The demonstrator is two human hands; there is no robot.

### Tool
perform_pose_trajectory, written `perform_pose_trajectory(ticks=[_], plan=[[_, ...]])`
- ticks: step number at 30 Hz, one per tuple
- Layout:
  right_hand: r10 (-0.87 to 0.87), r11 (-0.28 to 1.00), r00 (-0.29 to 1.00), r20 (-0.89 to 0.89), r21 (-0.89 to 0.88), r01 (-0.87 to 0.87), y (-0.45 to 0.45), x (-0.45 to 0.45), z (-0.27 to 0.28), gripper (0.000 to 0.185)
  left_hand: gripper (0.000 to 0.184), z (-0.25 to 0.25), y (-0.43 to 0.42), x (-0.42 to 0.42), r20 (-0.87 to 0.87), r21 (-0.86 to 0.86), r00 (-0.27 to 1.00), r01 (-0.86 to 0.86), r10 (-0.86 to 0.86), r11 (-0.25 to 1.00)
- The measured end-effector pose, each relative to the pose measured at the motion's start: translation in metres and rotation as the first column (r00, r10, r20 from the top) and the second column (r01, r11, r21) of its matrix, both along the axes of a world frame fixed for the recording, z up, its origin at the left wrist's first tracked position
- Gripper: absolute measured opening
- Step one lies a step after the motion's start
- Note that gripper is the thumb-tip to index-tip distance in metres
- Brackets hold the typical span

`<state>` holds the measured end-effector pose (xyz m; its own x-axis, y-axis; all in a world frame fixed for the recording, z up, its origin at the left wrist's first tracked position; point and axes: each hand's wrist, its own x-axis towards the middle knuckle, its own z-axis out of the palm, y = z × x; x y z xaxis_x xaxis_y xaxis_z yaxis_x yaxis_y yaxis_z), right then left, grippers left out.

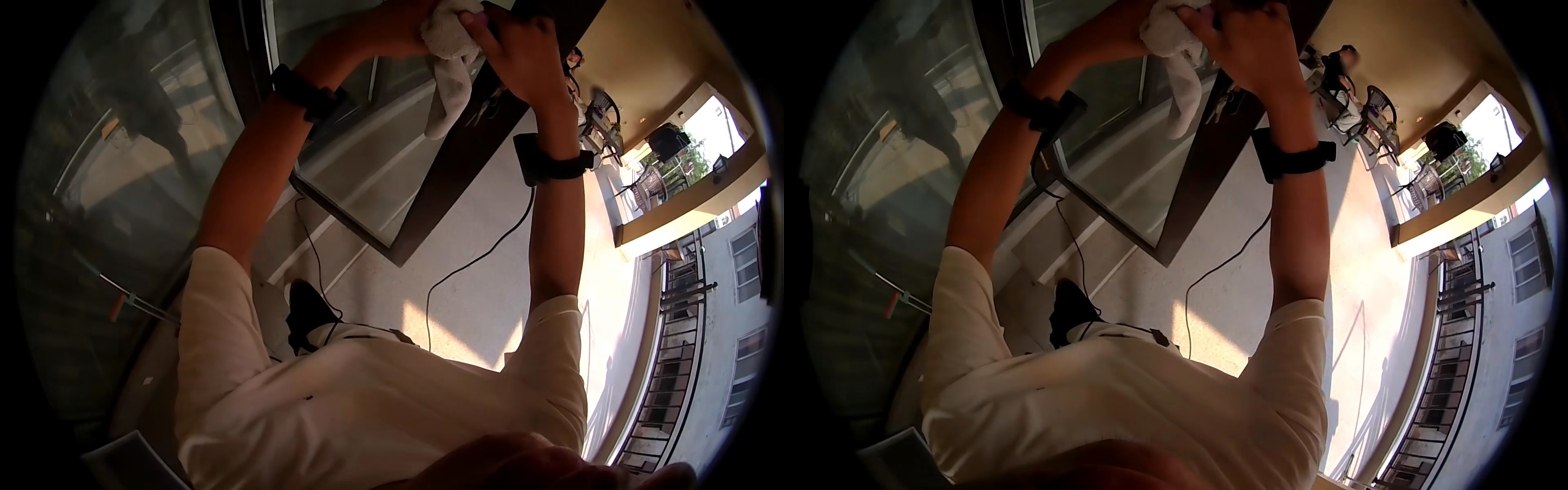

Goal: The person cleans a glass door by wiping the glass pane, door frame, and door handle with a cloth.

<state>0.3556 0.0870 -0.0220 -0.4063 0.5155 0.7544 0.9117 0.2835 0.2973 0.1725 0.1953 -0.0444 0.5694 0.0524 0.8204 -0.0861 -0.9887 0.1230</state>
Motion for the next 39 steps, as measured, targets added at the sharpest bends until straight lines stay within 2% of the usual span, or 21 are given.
perform_pose_trajectory(ticks=[2,4,8,10,14,16,17,19,21,23,26,28,29,31,32,34,35,36,37,38,39], plan=[[0.032,0.999,0.999,-0.012,-0.027,-0.032,0.006,0.003,0.002,0.044,0.057,0.006,0.011,0.005,-0.035,0.041,0.999,-0.008,0.010,0.999],[0.053,0.995,0.998,-0.024,-0.081,-0.055,0.006,0.008,0.005,0.043,0.049,0.007,0.024,0.015,-0.106,-0.001,0.988,-0.115,0.114,0.993],[0.105,0.990,0.993,-0.061,-0.090,-0.110,0.011,0.017,0.001,0.043,0.043,0.003,0.041,0.029,-0.143,-0.065,0.990,-0.018,0.009,0.998],[0.125,0.989,0.987,-0.100,-0.069,-0.133,0.017,0.025,-0.001,0.046,0.037,-0.003,0.045,0.037,-0.086,-0.132,0.996,0.015,-0.027,0.991],[0.037,0.985,0.995,-0.090,-0.166,-0.051,0.028,0.039,0.001,0.037,0.053,-0.028,0.069,0.056,-0.103,-0.227,0.994,-0.003,-0.021,0.974],[0.003,1.000,0.999,0.049,-0.013,-0.002,0.051,0.059,-0.006,0.042,0.047,-0.053,0.072,0.059,0.016,-0.604,0.992,-0.089,0.123,0.792],[0.015,1.000,0.998,0.054,0.010,-0.016,0.055,0.061,-0.002,0.042,0.047,-0.064,0.079,0.060,0.024,-0.587,0.990,-0.097,0.137,0.804],[-0.057,0.986,0.998,-0.017,-0.159,0.054,0.055,0.064,-0.003,0.055,0.051,-0.096,0.088,0.061,-0.294,-0.323,0.918,-0.356,0.265,0.877],[0.008,0.990,0.998,-0.068,-0.137,-0.018,0.073,0.081,-0.011,0.055,0.044,-0.127,0.076,0.053,-0.284,-0.362,0.918,-0.369,0.276,0.856],[0.074,0.991,0.992,-0.106,-0.104,-0.085,0.072,0.083,-0.009,0.054,0.037,-0.128,0.060,0.042,-0.263,-0.400,0.921,-0.374,0.287,0.837],[-0.015,0.978,0.994,-0.112,-0.207,-0.009,0.065,0.076,-0.005,0.043,0.041,-0.108,0.064,0.033,-0.194,-0.440,0.948,-0.312,0.251,0.842],[0.088,0.981,0.988,-0.130,-0.162,-0.108,0.074,0.081,-0.009,0.051,0.042,-0.094,0.079,0.030,0.302,-0.169,0.890,-0.303,0.342,0.938],[0.095,0.981,0.988,-0.123,-0.159,-0.115,0.078,0.085,-0.009,0.051,0.042,-0.089,0.086,0.028,0.308,-0.167,0.886,-0.309,0.347,0.936],[0.085,0.974,0.983,-0.164,-0.196,-0.117,0.075,0.090,-0.008,0.048,0.075,-0.026,0.034,0.022,0.315,-0.080,0.933,-0.158,0.176,0.984],[0.090,0.971,0.983,-0.162,-0.204,-0.122,0.076,0.094,-0.010,0.048,0.075,-0.007,0.018,0.021,0.316,-0.088,0.931,-0.164,0.184,0.983],[0.131,0.988,0.986,-0.104,-0.069,-0.138,0.085,0.101,-0.012,0.039,0.077,0.022,0.001,0.023,0.317,0.205,0.920,-0.303,0.229,0.931],[0.134,0.987,0.984,-0.120,-0.069,-0.143,0.088,0.103,-0.014,0.039,0.095,0.030,0.005,0.022,0.175,0.250,0.949,-0.299,0.261,0.921],[0.135,0.991,0.989,-0.054,-0.018,-0.136,0.089,0.105,-0.015,0.037,0.095,0.029,0.004,0.023,0.156,0.255,0.953,-0.294,0.260,0.921],[0.124,0.992,0.992,0.010,0.035,-0.124,0.090,0.109,-0.016,0.040,0.092,0.029,0.005,0.026,-0.001,0.174,0.973,-0.229,0.233,0.958],[0.107,0.994,0.994,-0.013,0.038,-0.106,0.092,0.112,-0.018,0.040,0.090,0.029,0.005,0.033,-0.156,0.082,0.971,-0.168,0.179,0.982],[0.052,0.998,0.999,0.002,0.041,-0.052,0.096,0.113,-0.020,0.041,0.090,0.022,0.009,0.043,-0.177,0.090,0.972,-0.142,0.156,0.986]])
